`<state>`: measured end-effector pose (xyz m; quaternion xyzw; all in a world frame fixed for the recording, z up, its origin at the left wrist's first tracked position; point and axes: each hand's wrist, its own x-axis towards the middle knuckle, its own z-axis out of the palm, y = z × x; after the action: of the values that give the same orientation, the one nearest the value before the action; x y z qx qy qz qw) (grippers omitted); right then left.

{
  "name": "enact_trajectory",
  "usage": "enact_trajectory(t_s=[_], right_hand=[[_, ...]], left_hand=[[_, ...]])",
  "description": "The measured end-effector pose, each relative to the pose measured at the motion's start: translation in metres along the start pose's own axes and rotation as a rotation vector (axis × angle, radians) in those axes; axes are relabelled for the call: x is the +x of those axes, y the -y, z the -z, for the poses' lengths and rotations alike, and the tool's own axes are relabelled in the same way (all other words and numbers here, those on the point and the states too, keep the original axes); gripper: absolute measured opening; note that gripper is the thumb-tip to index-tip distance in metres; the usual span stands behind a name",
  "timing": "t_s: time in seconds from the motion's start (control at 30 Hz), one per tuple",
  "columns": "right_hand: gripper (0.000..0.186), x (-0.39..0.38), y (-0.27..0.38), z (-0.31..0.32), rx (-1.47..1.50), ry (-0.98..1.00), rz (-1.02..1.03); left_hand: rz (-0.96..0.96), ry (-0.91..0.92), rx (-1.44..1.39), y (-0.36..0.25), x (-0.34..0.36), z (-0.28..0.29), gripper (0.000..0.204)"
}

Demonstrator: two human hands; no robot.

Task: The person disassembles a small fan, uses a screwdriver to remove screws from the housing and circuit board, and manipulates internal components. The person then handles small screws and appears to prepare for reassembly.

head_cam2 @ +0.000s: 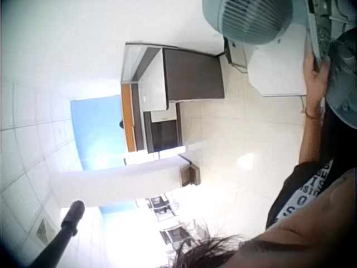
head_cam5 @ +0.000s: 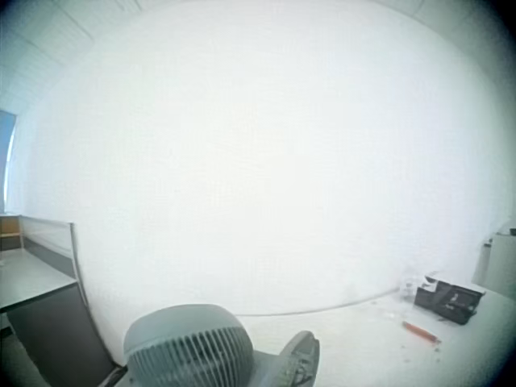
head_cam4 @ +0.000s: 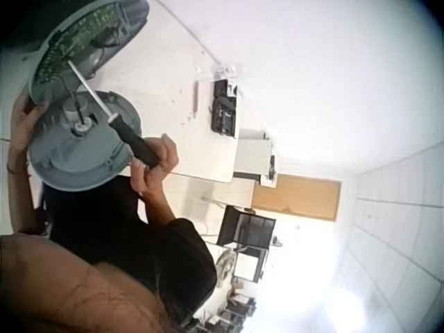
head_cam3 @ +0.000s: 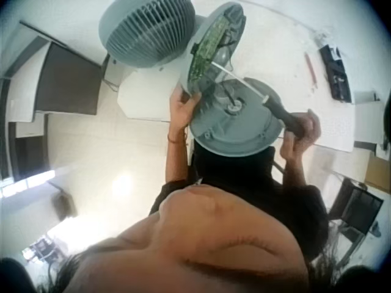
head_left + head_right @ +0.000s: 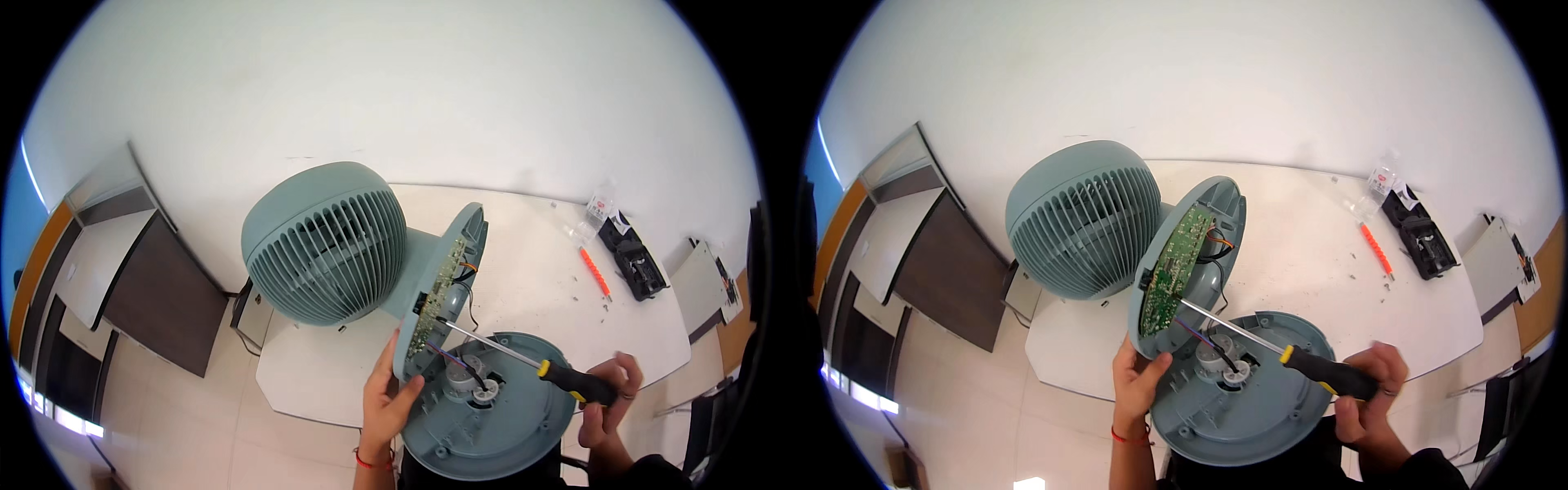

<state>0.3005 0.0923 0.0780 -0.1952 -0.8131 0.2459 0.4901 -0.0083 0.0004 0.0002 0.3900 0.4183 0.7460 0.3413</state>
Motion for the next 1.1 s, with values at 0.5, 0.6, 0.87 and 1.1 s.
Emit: enact_trajectory(t_s=[0.5, 0.6, 0.87, 1.1], right_hand=[[0.062, -0.006, 0.022, -0.008, -0.159, -0.183, -0.047], [0.054, -0.010, 0.029, -0.002, -0.139, -0.112, -0.098], [0.057, 0.034, 0.047, -0.051, -0.011, -0.437, -0.279], [0.056, 0.025, 0.069, -0.034, -0.004, -0.400, -0.343]], left_hand=[[-0.047, -0.086, 0.212, -0.004, -0.009, 0.002, 0.056], [-0.134, -0.162, 0.214, -0.002, -0.003, -0.001, 0.051], [-0.347, 0.067, 0.191, 0.008, 0.013, 0.013, 0.064], [-0.495, 0.115, 0.305, 0.018, 0.013, 0.013, 0.068]])
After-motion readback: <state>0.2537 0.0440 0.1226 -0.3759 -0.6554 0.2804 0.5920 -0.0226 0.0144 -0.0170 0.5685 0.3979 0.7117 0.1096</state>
